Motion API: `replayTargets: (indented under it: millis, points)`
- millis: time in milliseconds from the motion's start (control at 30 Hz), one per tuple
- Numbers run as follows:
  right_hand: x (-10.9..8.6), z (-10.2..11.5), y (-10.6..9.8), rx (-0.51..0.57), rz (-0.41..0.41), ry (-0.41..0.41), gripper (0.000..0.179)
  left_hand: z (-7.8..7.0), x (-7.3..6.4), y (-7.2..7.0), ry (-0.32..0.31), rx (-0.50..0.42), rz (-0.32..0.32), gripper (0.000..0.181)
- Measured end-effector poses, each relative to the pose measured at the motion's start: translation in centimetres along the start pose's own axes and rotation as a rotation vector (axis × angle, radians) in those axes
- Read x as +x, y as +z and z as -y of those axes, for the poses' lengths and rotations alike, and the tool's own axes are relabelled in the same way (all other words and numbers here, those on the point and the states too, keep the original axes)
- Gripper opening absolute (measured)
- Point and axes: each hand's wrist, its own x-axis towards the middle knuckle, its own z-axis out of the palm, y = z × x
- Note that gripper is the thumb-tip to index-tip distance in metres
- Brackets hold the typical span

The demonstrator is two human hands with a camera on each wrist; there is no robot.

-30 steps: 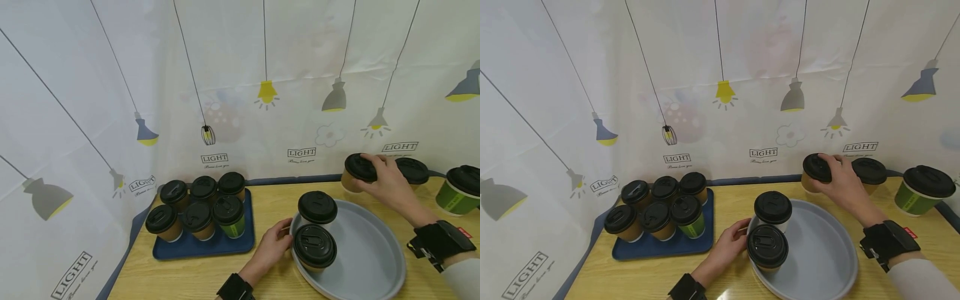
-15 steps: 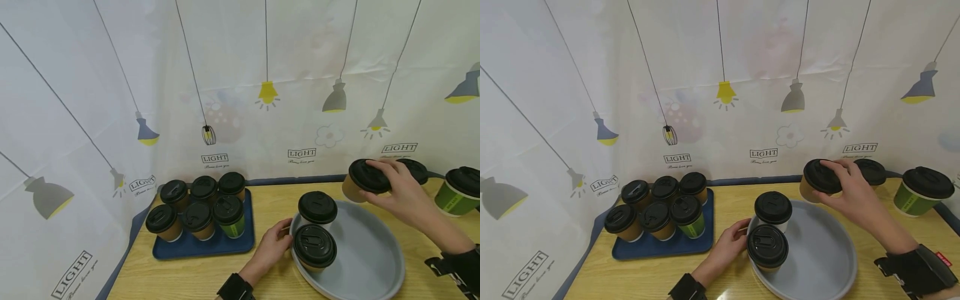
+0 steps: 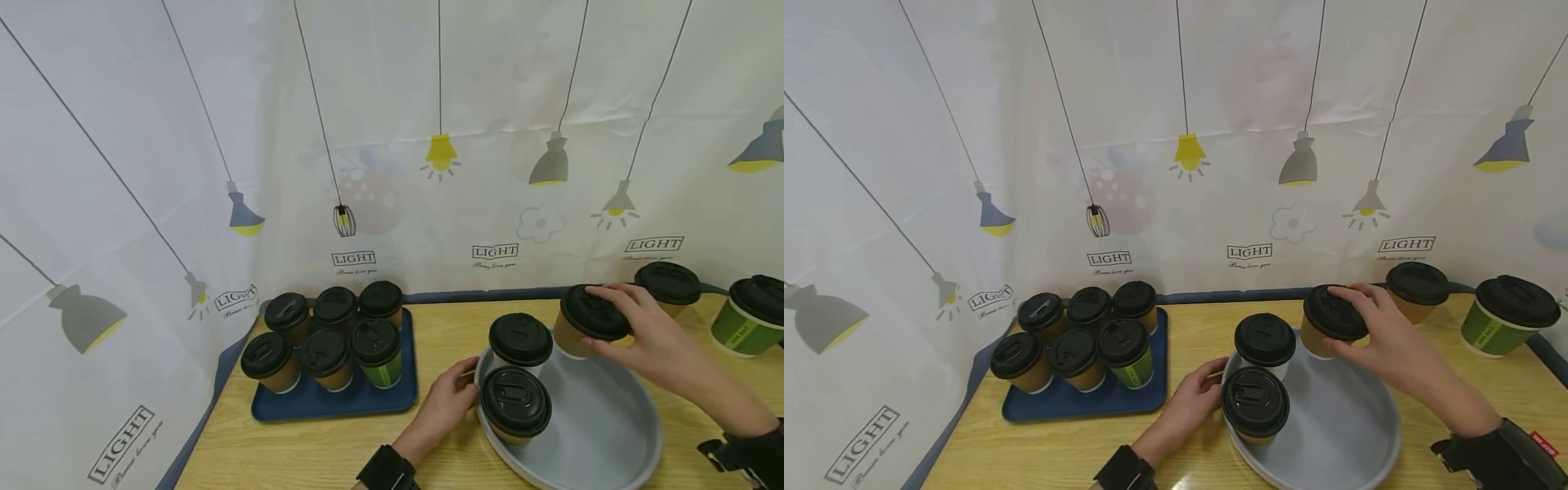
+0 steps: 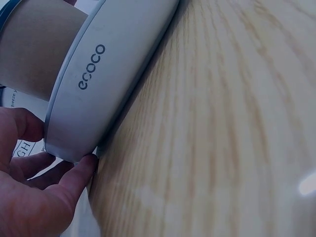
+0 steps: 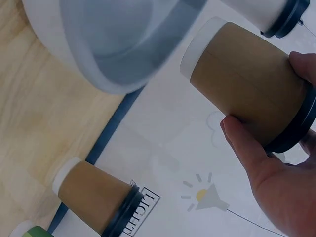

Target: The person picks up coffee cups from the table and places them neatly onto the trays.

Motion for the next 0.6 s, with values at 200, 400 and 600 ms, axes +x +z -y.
replayTargets:
  millis: [200,400,600]
  points:
    - [-0.1,-0.1,1.1,0.015,0.04,0.011,0.08,-0.1,0.1,0.0,-0.001,-0.001,0.001,0.047]
    - [-0.2,-0.4,2.5,-0.002,0.037,-0.008,0.079,0.0,0.0,0.0,-0.001,0.005,0.004,0.047]
    - [-0.2,-0.6,3.3,-0.012,0.022,-0.031,0.079,-0.1,0.0,0.0,0.0,0.019,0.001,0.047]
